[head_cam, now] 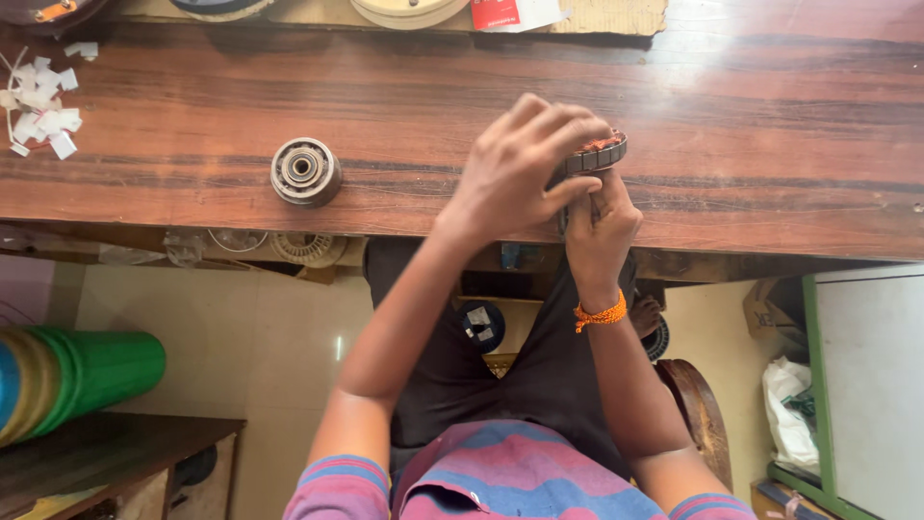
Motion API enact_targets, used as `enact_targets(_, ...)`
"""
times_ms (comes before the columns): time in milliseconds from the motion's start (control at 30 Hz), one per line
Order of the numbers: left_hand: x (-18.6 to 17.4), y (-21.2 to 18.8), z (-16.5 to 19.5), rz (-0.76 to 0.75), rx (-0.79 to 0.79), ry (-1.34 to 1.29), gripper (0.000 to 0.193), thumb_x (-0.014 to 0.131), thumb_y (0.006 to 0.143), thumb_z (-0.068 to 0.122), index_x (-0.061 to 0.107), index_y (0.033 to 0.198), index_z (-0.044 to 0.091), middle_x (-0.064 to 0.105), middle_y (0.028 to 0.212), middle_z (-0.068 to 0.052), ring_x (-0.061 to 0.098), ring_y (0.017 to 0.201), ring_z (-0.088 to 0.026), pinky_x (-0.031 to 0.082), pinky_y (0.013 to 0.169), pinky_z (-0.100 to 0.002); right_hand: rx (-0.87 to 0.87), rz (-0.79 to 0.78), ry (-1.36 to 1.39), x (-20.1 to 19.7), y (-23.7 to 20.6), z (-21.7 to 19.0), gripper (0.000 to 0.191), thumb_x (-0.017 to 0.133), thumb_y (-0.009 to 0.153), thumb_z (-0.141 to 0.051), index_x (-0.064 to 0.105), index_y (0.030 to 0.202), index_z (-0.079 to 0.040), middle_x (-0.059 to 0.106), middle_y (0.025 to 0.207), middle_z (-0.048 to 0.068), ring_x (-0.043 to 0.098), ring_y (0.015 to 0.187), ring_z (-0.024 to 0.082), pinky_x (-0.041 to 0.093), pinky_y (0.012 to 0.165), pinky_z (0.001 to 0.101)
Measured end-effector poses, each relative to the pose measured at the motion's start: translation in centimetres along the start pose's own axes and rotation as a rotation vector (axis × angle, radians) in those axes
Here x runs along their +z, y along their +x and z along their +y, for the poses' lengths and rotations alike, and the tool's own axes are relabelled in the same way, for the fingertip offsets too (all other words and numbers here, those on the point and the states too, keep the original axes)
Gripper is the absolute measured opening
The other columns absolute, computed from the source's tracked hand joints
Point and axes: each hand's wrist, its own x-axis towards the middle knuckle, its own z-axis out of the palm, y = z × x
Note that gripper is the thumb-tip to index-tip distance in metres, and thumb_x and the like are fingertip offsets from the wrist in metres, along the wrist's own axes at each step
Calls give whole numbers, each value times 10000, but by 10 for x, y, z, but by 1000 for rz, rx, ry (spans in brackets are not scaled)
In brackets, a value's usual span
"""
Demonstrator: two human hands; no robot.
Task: The person sits at a wooden workbench and works on a circular electric motor armature with copper windings, using both hands to press and seat the copper wire coils into slots around the component, rotating it as they work section by section.
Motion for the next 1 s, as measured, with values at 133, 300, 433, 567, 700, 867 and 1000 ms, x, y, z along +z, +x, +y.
enact_targets(133, 31, -18, 0, 111, -88, -33, 378, 808, 912, 317, 697, 1271, 274, 723, 1214, 111, 630, 939, -131, 593, 871, -289, -95, 13, -59, 0, -2, 0, 117, 593, 1012, 20, 638, 1114, 54, 598, 754, 1, 505, 701, 31, 430, 618, 244)
enact_targets(300, 45, -27, -28, 98, -103, -293, 494, 885, 793, 286, 720, 1257, 328, 744, 1228, 122, 599, 866, -104, 610, 841, -249, 18, 8, -31, -7, -6, 2, 78, 647, 1046, -29, 648, 1054, 48, 643, 791, 21, 539, 705, 58, 420, 605, 252)
enact_targets(433, 41, -30, -32, 91, -96, -335, 493, 886, 784, 288, 721, 1246, 334, 743, 1219, 127, 603, 890, -120, 604, 865, -261, -55, -70, -4, -30, 0, 4, 102, 658, 1055, -48, 685, 1076, 48, 724, 955, 24, 651, 860, 63, 517, 751, 241)
enact_targets(567, 35, -31, -29, 99, -82, -356, 478, 885, 817, 286, 716, 1263, 313, 742, 1236, 103, 607, 916, -135, 586, 863, -276, -57, -165, -56, -55, 5, 3, 115, 657, 1049, -45, 714, 1102, 38, 709, 972, 6, 590, 857, 48, 475, 749, 232)
enact_targets(700, 34, -30, -20, 123, -146, -359, 471, 889, 800, 295, 733, 1245, 297, 754, 1224, 88, 591, 878, -139, 587, 846, -277, 19, -176, -136, -69, 10, 0, 92, 668, 1047, -57, 732, 1070, 6, 645, 855, -17, 501, 755, 40, 407, 659, 227)
enact_targets(867, 30, -31, -11, 163, -182, -356, 450, 902, 808, 267, 733, 1225, 270, 753, 1209, 97, 622, 924, -140, 563, 875, -291, -5, -179, -155, -67, 5, 2, 86, 651, 1042, -60, 708, 1044, 4, 630, 836, -27, 491, 739, 38, 402, 643, 222)
enact_targets(1000, 27, -30, -11, 160, -166, -382, 463, 902, 796, 243, 735, 1227, 255, 753, 1210, 82, 606, 902, -148, 564, 860, -292, 113, -131, -157, -66, 5, 4, 121, 645, 1086, -92, 706, 1042, 2, 538, 749, 1, 402, 670, 67, 313, 596, 253)
